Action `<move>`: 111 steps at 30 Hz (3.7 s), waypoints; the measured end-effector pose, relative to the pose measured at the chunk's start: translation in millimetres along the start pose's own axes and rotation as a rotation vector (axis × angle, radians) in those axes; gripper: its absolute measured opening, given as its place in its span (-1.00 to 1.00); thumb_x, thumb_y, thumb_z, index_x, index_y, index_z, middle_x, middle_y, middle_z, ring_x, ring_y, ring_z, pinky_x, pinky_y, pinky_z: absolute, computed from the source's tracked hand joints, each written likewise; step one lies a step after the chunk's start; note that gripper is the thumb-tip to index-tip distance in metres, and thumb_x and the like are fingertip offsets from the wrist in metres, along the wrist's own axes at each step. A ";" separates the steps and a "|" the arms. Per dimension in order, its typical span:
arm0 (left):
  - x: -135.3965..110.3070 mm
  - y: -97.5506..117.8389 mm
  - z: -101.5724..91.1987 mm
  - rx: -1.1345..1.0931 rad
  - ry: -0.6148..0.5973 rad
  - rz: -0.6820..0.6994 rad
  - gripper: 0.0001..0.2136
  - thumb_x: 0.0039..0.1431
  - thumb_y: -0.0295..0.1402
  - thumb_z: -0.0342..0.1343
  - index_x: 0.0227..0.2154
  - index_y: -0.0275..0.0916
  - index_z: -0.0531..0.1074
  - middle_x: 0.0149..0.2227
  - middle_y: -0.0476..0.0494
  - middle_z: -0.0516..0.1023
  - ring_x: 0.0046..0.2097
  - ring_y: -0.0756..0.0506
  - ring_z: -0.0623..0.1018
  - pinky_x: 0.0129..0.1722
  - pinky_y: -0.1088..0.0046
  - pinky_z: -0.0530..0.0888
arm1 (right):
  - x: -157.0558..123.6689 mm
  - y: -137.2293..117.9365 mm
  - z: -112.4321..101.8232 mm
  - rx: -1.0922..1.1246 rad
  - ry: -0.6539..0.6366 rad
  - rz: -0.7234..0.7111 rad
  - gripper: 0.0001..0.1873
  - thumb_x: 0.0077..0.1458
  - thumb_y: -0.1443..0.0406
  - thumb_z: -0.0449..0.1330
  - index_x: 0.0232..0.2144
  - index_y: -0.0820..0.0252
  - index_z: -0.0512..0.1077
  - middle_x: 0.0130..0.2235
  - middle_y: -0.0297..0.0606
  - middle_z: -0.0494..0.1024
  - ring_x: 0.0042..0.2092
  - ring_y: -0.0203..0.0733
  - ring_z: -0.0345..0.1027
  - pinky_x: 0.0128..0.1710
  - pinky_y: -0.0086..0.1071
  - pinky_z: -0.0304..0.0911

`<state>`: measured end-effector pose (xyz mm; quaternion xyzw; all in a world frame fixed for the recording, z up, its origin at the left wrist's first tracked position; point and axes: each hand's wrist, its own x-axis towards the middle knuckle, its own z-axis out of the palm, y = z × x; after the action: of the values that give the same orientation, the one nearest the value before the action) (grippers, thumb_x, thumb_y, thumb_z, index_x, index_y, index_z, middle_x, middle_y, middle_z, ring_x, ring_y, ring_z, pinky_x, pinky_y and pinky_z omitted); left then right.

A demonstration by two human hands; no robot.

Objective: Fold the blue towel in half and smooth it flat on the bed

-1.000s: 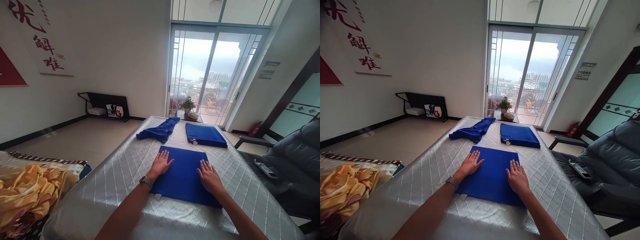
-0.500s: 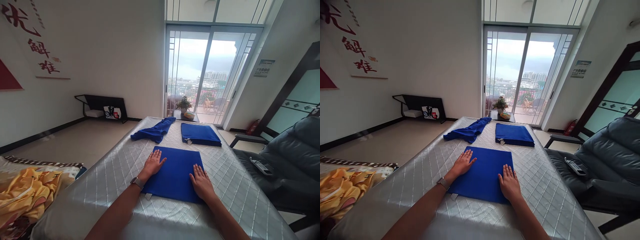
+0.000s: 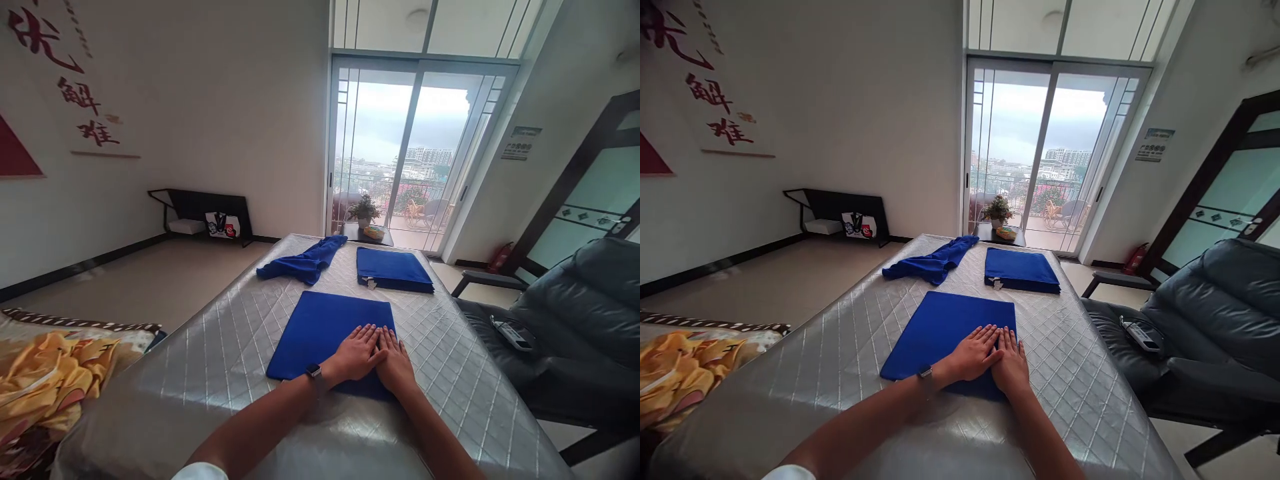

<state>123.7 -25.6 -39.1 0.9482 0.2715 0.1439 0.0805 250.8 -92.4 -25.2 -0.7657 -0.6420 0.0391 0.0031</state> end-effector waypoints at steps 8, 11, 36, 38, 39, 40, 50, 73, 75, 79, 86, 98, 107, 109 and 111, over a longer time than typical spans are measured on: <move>-74.4 -75.2 -37.2 0.051 -0.089 -0.243 -0.28 0.40 0.14 -0.40 0.40 -0.28 -0.01 0.43 -0.23 -0.04 0.44 -0.17 -0.03 0.39 0.18 -0.06 | 3.5 -2.4 1.2 0.056 0.012 0.051 -0.31 0.37 0.14 -0.29 0.42 0.37 -0.11 0.45 -0.21 -0.15 0.46 -0.12 -0.34 0.40 -0.14 -0.37; -111.8 -100.1 -47.2 0.092 -0.083 -0.369 -0.25 0.39 0.15 -0.39 0.41 -0.31 -0.03 0.44 -0.24 -0.08 0.44 -0.19 -0.04 0.40 0.16 -0.07 | 3.6 -1.9 2.9 0.045 0.007 0.056 -0.32 0.37 0.14 -0.29 0.42 0.35 -0.12 0.46 -0.23 -0.16 0.46 -0.13 -0.34 0.40 -0.14 -0.37; -99.0 -44.5 -75.1 0.087 -0.161 -0.444 -0.18 0.37 0.17 -0.39 0.39 -0.46 0.00 0.43 -0.35 -0.10 0.44 -0.24 -0.06 0.40 0.14 -0.06 | -64.8 -11.1 5.5 0.052 -0.019 0.056 -0.33 0.38 0.12 -0.25 0.41 0.32 -0.13 0.45 -0.26 -0.22 0.46 -0.14 -0.39 0.41 -0.12 -0.35; -80.9 -13.9 -62.8 0.015 -0.152 -0.268 -0.21 0.38 0.16 -0.44 0.40 -0.40 -0.01 0.43 -0.29 -0.09 0.44 -0.19 -0.06 0.40 0.19 -0.06 | -64.9 -10.3 6.0 0.061 -0.010 0.046 -0.33 0.38 0.12 -0.24 0.41 0.33 -0.11 0.45 -0.22 -0.20 0.46 -0.12 -0.38 0.41 -0.10 -0.34; -72.4 0.7 -54.9 -0.019 -0.150 -0.177 -0.23 0.39 0.14 -0.46 0.40 -0.37 -0.01 0.43 -0.26 -0.08 0.44 -0.17 -0.06 0.41 0.21 -0.07 | -65.4 -9.9 5.9 0.058 -0.011 0.039 -0.33 0.38 0.13 -0.24 0.41 0.33 -0.09 0.45 -0.21 -0.19 0.46 -0.11 -0.38 0.41 -0.09 -0.34; -64.7 13.7 -46.6 -0.050 -0.153 -0.096 -0.25 0.39 0.13 -0.46 0.41 -0.35 -0.02 0.43 -0.24 -0.08 0.44 -0.15 -0.06 0.41 0.23 -0.08 | -66.0 -9.4 5.6 0.052 -0.015 0.031 -0.34 0.38 0.14 -0.24 0.41 0.32 -0.08 0.45 -0.20 -0.18 0.46 -0.10 -0.38 0.41 -0.09 -0.34; -78.3 2.6 -34.5 -0.103 -0.193 -0.031 -0.35 0.43 0.09 -0.41 0.42 -0.15 -0.16 0.44 -0.06 -0.18 0.45 -0.13 -0.12 0.41 0.19 -0.12 | -66.3 -9.7 3.8 0.074 -0.032 0.050 -0.32 0.36 0.12 -0.25 0.42 0.27 -0.09 0.45 -0.26 -0.21 0.46 -0.12 -0.39 0.41 -0.11 -0.35; -165.6 -80.4 -40.2 0.112 0.004 -0.460 -0.20 0.32 0.21 -0.24 0.43 -0.23 -0.10 0.45 -0.22 -0.13 0.44 -0.29 -0.02 0.38 0.04 -0.01 | -64.8 -8.1 7.9 0.016 -0.052 0.079 -0.31 0.36 0.08 -0.27 0.42 0.26 -0.13 0.44 -0.35 -0.24 0.45 -0.17 -0.38 0.42 -0.13 -0.34; -166.1 -81.6 -37.8 0.115 0.019 -0.452 -0.19 0.31 0.22 -0.22 0.43 -0.22 -0.11 0.45 -0.22 -0.13 0.44 -0.30 -0.02 0.38 0.03 0.00 | -64.3 -7.5 8.9 0.026 -0.035 0.074 -0.30 0.36 0.08 -0.26 0.42 0.26 -0.12 0.44 -0.33 -0.21 0.45 -0.17 -0.37 0.42 -0.13 -0.34; -165.0 -79.3 -39.3 0.104 0.013 -0.459 -0.16 0.29 0.25 -0.21 0.43 -0.24 -0.11 0.45 -0.22 -0.11 0.44 -0.31 -0.03 0.38 0.02 0.00 | -63.5 -6.1 9.9 0.033 -0.028 0.073 -0.31 0.36 0.08 -0.24 0.42 0.26 -0.12 0.45 -0.31 -0.19 0.45 -0.17 -0.36 0.42 -0.13 -0.34; -164.0 -75.6 -45.2 0.086 -0.014 -0.465 -0.11 0.26 0.28 -0.22 0.43 -0.29 -0.11 0.45 -0.24 -0.13 0.44 -0.31 -0.03 0.39 0.04 -0.02 | -64.5 -5.6 11.9 0.050 -0.012 0.076 -0.31 0.37 0.06 -0.25 0.42 0.23 -0.13 0.45 -0.31 -0.19 0.45 -0.17 -0.37 0.42 -0.14 -0.32; -161.8 -72.7 -46.8 0.105 -0.021 -0.487 -0.09 0.24 0.30 -0.23 0.42 -0.31 -0.05 0.44 -0.26 -0.11 0.44 -0.30 -0.03 0.39 0.06 -0.02 | -21.5 -16.6 -38.7 -0.077 -0.059 -0.008 -0.32 0.37 0.12 -0.25 0.40 0.36 -0.02 0.43 -0.14 -0.05 0.45 -0.03 -0.28 0.40 -0.01 -0.42; -155.1 -71.6 -60.6 0.091 -0.111 -0.506 -0.08 0.24 0.31 -0.28 0.41 -0.37 -0.03 0.44 -0.29 -0.13 0.44 -0.33 -0.08 0.39 0.02 -0.07 | 17.9 -0.9 -0.6 0.007 0.012 0.054 -0.31 0.39 0.08 -0.30 0.43 0.33 -0.12 0.46 -0.22 -0.14 0.46 -0.08 -0.33 0.40 -0.11 -0.34; -139.6 -64.1 -63.5 0.106 -0.083 -0.504 -0.08 0.25 0.30 -0.30 0.40 -0.39 -0.01 0.44 -0.30 -0.13 0.44 -0.34 -0.12 0.39 0.01 -0.09 | 17.7 0.5 3.5 0.026 0.024 0.051 -0.31 0.39 0.09 -0.30 0.43 0.33 -0.13 0.46 -0.22 -0.15 0.46 -0.09 -0.34 0.40 -0.12 -0.35; -114.3 -50.2 -61.7 0.108 -0.038 -0.419 -0.13 0.29 0.26 -0.33 0.41 -0.35 -0.01 0.45 -0.27 -0.12 0.45 -0.31 -0.13 0.39 0.04 -0.07 | 17.4 0.8 4.3 0.039 0.032 0.048 -0.31 0.39 0.09 -0.30 0.43 0.33 -0.13 0.46 -0.22 -0.15 0.46 -0.09 -0.34 0.40 -0.11 -0.35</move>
<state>-13.2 -40.3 -18.6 0.8766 0.4682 0.0914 0.0627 254.4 -75.6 -30.5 -0.7811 -0.6225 0.0397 0.0274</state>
